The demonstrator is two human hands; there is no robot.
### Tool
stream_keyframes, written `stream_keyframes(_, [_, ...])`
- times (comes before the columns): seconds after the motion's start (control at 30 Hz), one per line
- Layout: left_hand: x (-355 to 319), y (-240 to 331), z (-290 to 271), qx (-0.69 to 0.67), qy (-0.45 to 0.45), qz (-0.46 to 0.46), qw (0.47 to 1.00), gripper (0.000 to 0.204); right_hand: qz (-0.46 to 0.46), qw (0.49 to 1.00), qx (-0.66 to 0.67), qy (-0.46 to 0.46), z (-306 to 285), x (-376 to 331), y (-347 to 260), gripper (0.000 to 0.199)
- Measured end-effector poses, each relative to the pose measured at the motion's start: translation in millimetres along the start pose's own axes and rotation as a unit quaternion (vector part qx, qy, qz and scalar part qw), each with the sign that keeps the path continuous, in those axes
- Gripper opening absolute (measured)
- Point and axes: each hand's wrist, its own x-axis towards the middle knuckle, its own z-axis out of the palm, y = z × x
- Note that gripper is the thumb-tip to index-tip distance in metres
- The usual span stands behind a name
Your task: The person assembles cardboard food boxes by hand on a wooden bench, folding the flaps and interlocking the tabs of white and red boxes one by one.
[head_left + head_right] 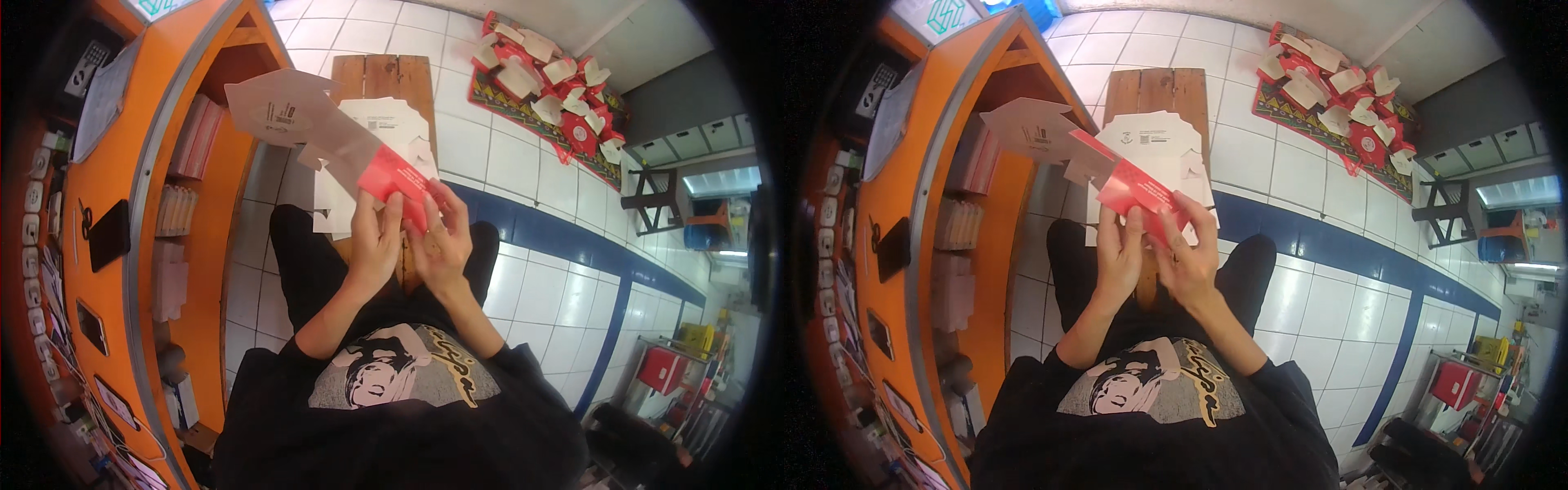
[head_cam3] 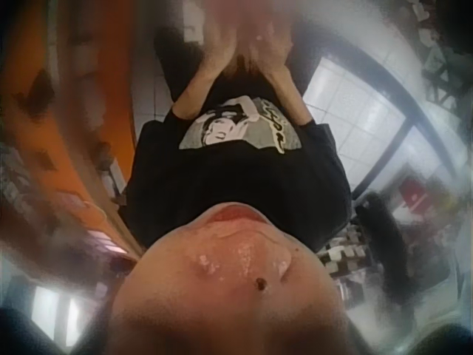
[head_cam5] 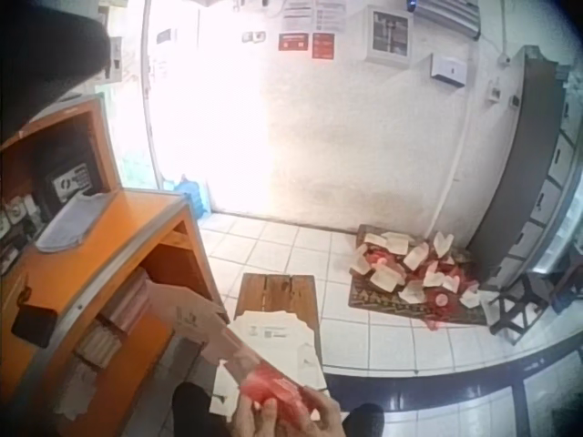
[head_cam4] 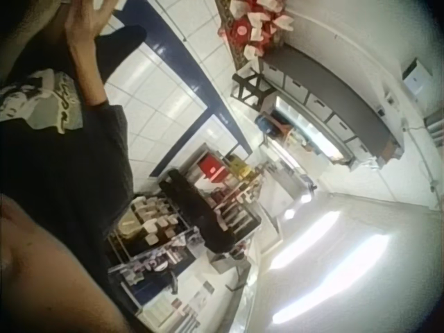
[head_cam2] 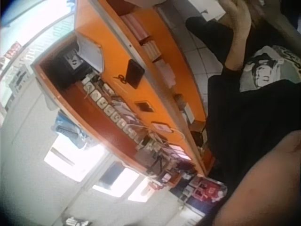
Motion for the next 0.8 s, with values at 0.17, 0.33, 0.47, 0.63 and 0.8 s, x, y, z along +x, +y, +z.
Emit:
stream_keyframes(0.17, [-5.1,18.3,-21.7,0.074,-0.095,-0.043,0.992,0.041,0.180,0.958,0.151,-0.162,-23.3,-4.1,-3.7,0.074])
stream_keyframes(0.33, [-40.6,30.4,-57.8,0.228,-0.329,-0.174,0.900,0.038,0.240,0.927,0.236,-0.166,-46.7,-3.6,9.6,0.048])
stream_keyframes(0.47, [-69.4,7.6,-73.0,0.081,-0.372,-0.251,0.890,0.033,0.267,0.903,0.163,-0.293,-51.6,-9.2,1.7,0.021])
stream_keyframes(0.63, [-81.2,-13.7,-80.8,0.046,-0.400,-0.384,0.831,0.029,0.155,0.901,0.015,-0.404,-53.6,-11.4,-16.9,0.025])
stream_keyframes(0.8, [-80.3,-19.0,-84.8,0.129,-0.443,-0.469,0.753,0.035,0.034,0.917,-0.062,-0.392,-52.8,-12.7,-29.5,0.026])
